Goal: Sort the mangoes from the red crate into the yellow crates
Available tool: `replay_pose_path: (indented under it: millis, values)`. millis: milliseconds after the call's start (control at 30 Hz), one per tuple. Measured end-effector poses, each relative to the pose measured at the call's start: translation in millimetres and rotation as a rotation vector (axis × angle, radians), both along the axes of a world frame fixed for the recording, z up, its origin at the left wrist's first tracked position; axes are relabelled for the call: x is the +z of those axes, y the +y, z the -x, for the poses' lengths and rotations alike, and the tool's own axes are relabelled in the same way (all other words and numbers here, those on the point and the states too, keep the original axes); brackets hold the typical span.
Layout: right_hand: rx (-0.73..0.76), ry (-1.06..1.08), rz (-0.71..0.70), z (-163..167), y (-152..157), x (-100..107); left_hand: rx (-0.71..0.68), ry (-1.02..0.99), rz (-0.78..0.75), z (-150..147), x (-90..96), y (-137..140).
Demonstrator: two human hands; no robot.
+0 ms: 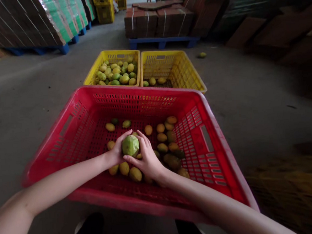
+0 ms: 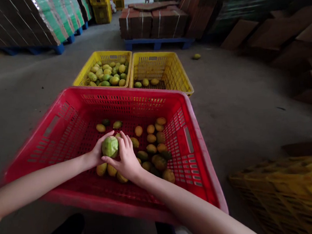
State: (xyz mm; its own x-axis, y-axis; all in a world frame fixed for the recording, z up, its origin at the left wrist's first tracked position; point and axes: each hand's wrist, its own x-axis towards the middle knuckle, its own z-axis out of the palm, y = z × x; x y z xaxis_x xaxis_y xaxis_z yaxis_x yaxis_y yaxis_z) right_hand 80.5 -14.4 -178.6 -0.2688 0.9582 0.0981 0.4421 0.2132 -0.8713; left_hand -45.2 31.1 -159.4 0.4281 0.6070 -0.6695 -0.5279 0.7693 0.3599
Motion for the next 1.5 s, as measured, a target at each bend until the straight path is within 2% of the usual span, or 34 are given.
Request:
replay_pose_path:
  millis: [67,167,267,367,467,567,733,833,1000,1100,1200,1367,1433,1500]
  values:
    - [-0.001,0.032,-0.065,-0.6,-0.1,-2.1,-0.018,0.033,-0.045,1.2,-6.3,3.0]
    - [-0.106,0.166,-0.059,-6.7,5.3,0.3,-0.007,0.088,-0.183,1.9,-12.3,9.4]
    - [-0.299,0.323,-0.038,-19.5,15.6,8.0,0.033,0.149,-0.392,6.1,-11.9,15.3]
    - [-0.427,0.341,-0.076,-36.3,25.6,16.0,0.033,0.336,-0.67,13.7,-3.3,18.2]
    - [-0.403,0.194,-0.169,-49.1,30.4,20.5,-0.056,0.525,-0.998,18.8,9.1,16.4]
    - [-0.312,0.041,-0.311,-53.5,29.8,22.7,-0.128,0.634,-1.226,20.1,17.1,11.6]
    - [-0.256,-0.076,-0.523,-54.1,26.9,24.4,-0.094,0.837,-1.626,21.9,18.7,9.0]
    - [-0.247,-0.108,-0.601,-55.3,27.3,24.0,-0.057,0.887,-1.752,23.1,18.8,10.8]
    - [-0.249,-0.094,-0.592,-56.1,28.6,24.6,-0.064,0.886,-1.742,23.5,20.4,10.8]
    - [-0.287,-0.03,-0.519,-55.6,29.4,27.4,-0.037,0.902,-1.635,22.1,22.0,9.5]
    - [-0.287,0.171,-0.333,-54.7,31.2,30.7,-0.044,0.79,-1.338,20.9,22.5,11.5]
    - [-0.237,0.602,0.165,-53.5,36.5,29.9,-0.171,0.32,-0.683,24.8,17.8,23.1]
    - [-0.245,0.719,0.312,-53.1,38.8,27.6,-0.16,0.219,-0.528,26.9,15.4,26.9]
    - [-0.236,0.806,0.402,-53.2,40.7,25.8,-0.104,0.177,-0.434,28.0,13.9,29.2]
